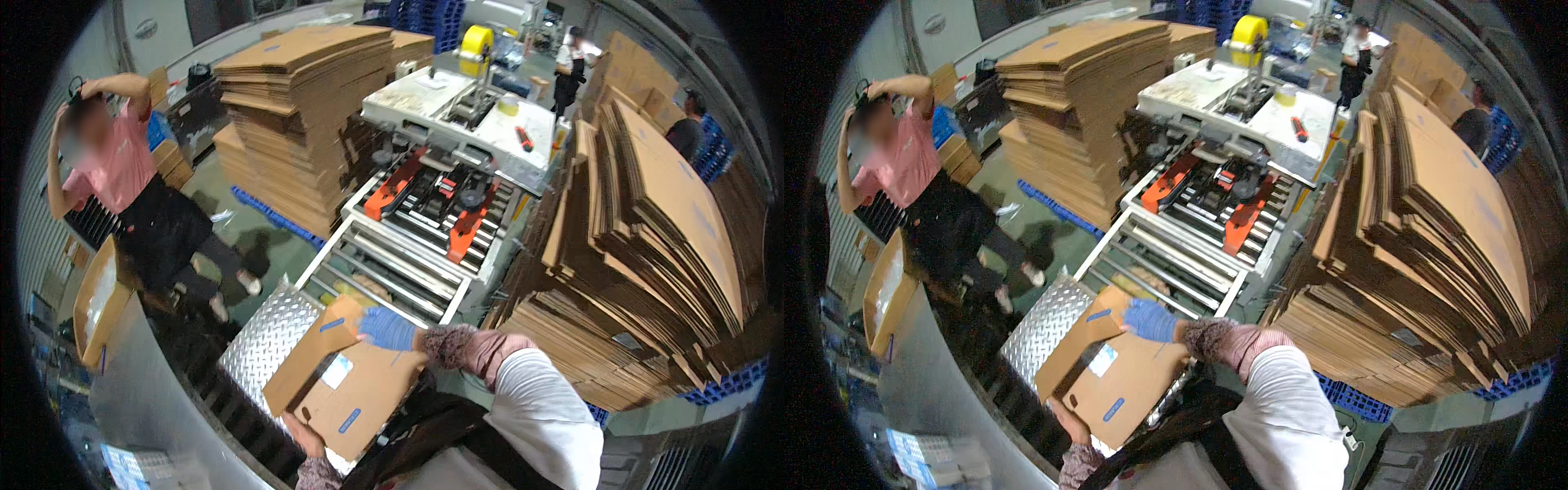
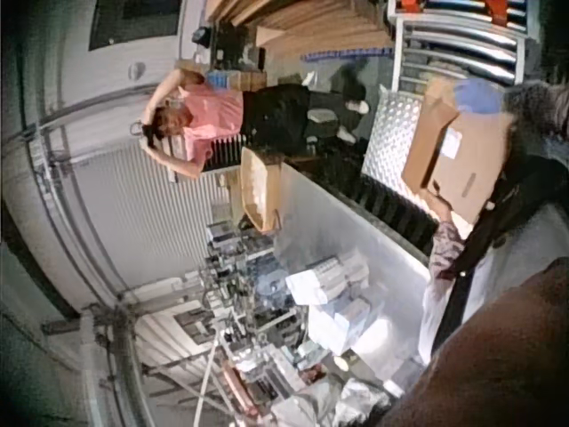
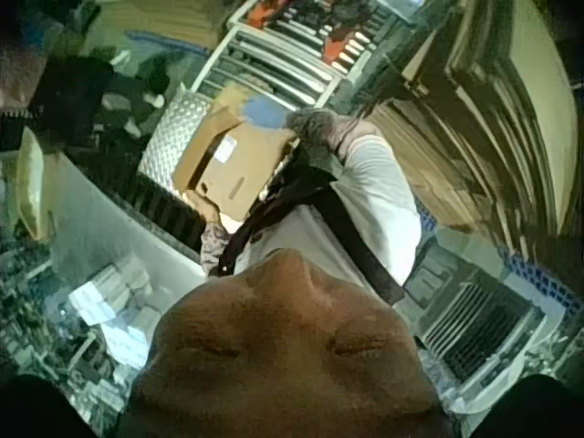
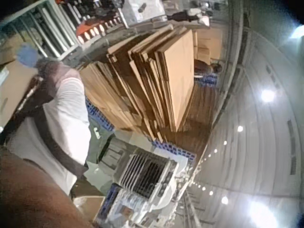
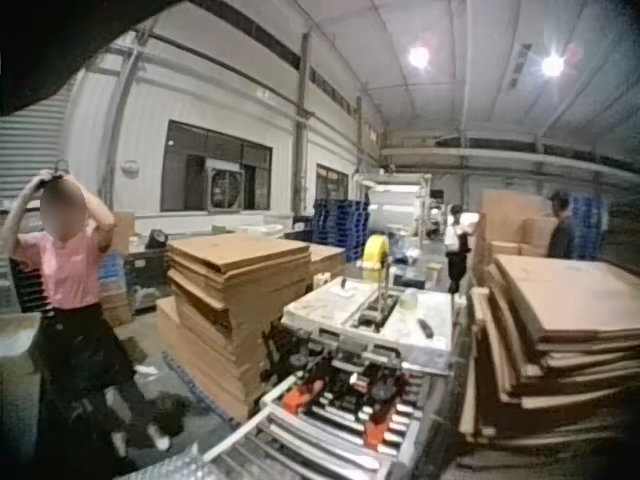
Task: The person places blue rectangular products into cardboard boxes, closes the box flaps, and pushes them through a taping machine onto a conveyor belt.
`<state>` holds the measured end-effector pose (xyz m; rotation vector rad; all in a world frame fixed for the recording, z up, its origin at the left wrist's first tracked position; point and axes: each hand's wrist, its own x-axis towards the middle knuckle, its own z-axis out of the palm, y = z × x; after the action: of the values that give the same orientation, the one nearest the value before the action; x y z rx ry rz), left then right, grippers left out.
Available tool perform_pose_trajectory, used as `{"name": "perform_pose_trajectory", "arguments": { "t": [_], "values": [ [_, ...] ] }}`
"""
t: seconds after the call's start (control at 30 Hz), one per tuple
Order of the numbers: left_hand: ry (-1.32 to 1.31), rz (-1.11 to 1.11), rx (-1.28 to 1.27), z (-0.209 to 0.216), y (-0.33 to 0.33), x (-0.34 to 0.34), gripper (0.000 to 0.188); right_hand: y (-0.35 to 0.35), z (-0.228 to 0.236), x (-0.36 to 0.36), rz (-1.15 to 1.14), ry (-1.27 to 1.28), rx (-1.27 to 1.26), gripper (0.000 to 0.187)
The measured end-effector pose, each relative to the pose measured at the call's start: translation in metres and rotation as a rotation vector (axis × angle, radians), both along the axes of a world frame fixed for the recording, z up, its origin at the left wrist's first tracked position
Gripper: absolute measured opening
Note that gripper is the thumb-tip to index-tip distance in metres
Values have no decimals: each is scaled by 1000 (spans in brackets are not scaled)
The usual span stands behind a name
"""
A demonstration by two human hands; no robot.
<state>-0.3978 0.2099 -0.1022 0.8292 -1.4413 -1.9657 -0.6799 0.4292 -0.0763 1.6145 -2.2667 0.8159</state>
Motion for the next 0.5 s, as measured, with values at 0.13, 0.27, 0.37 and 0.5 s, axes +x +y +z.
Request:
{"name": "perform_pose_trajectory", "arguments": {
  "t": [0.13,0.27,0.37,0.5],
  "values": [
    [-307,-22,-678,24,15,-22,53,-53,48,-20,-24,21,243,16],
    [-496,71,-677,13,12,-27,46,-122,119,-37,250,-333,293,33],
    [-566,182,-669,11,10,-4,39,-138,115,-1,387,-705,711,44],
    [-203,455,-329,-16,27,9,54,-56,15,36,507,90,435,57]
  ]
}}
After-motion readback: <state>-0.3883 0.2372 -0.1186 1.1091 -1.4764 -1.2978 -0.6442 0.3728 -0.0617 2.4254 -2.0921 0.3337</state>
